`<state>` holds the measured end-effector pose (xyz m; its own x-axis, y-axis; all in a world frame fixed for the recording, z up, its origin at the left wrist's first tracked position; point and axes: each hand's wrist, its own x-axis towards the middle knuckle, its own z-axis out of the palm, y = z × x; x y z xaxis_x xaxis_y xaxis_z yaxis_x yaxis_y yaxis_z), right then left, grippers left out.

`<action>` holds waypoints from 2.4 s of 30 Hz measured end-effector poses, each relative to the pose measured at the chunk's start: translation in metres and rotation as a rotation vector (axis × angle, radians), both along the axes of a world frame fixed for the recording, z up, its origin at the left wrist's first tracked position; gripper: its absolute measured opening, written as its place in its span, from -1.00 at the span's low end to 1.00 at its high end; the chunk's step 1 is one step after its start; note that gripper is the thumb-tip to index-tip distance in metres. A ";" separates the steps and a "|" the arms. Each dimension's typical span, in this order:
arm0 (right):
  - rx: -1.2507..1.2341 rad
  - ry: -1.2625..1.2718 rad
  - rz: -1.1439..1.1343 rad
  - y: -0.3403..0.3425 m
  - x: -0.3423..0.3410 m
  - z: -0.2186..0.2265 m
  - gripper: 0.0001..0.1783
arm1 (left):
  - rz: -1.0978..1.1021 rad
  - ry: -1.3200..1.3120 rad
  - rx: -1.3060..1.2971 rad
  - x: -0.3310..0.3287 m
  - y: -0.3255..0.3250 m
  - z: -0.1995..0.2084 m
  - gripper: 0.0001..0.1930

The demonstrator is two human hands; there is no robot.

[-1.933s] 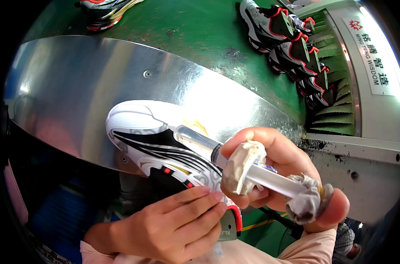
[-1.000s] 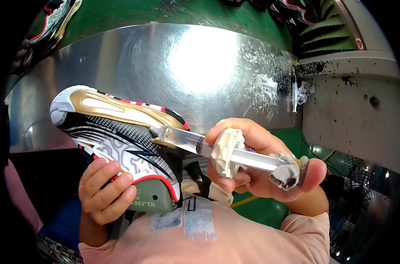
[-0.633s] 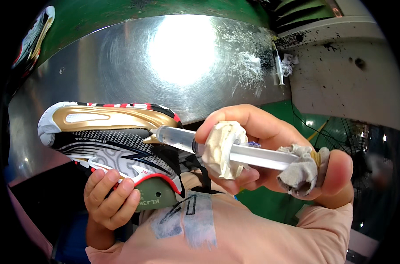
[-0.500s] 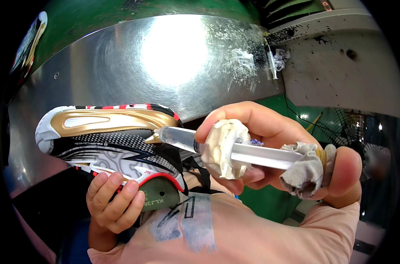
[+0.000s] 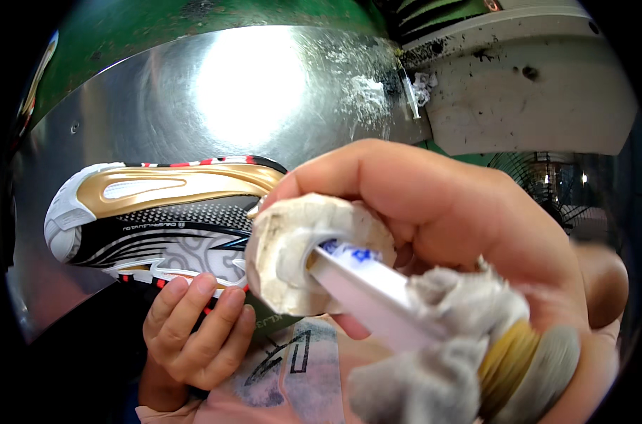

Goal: The person uses a syringe to apply adhesive along the seam between the upper and the midsole of several shoes, then refills the syringe from a larger bottle and cleans the syringe tip with a cloth.

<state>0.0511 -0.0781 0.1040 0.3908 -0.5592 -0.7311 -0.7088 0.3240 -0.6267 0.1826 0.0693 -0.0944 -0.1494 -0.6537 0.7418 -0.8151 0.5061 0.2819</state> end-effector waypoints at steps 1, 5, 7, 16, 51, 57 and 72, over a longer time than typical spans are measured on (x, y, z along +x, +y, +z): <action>-0.013 -0.019 0.005 0.003 0.005 0.001 -0.53 | -0.004 -0.003 0.008 -0.002 -0.002 0.003 -0.88; -0.069 -0.043 0.040 0.007 0.005 0.014 -0.46 | -0.024 0.027 -0.011 -0.023 -0.013 0.014 -0.89; -0.058 0.002 0.044 0.006 -0.003 0.018 -0.37 | -0.059 0.060 0.003 -0.031 -0.016 0.019 -0.91; 0.001 0.159 -0.126 -0.002 -0.007 0.026 -0.17 | -0.051 0.102 0.018 -0.040 -0.025 0.025 -0.93; 0.451 -0.887 -0.083 -0.040 -0.104 -0.094 0.01 | 0.065 0.041 0.402 0.007 -0.021 0.080 -0.86; 0.427 -0.855 -0.041 -0.033 -0.085 -0.119 0.23 | 0.154 -0.080 0.382 0.030 -0.036 0.098 -0.70; 0.445 -1.148 -0.237 -0.014 -0.068 -0.148 -0.21 | 0.501 -0.074 0.741 0.041 -0.086 0.136 -0.53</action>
<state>-0.0170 -0.0925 -0.0438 0.8502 -0.4951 -0.1788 0.2773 0.7101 -0.6472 0.2234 -0.0168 0.0417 0.2515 -0.9623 0.1037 -0.9206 -0.2047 0.3326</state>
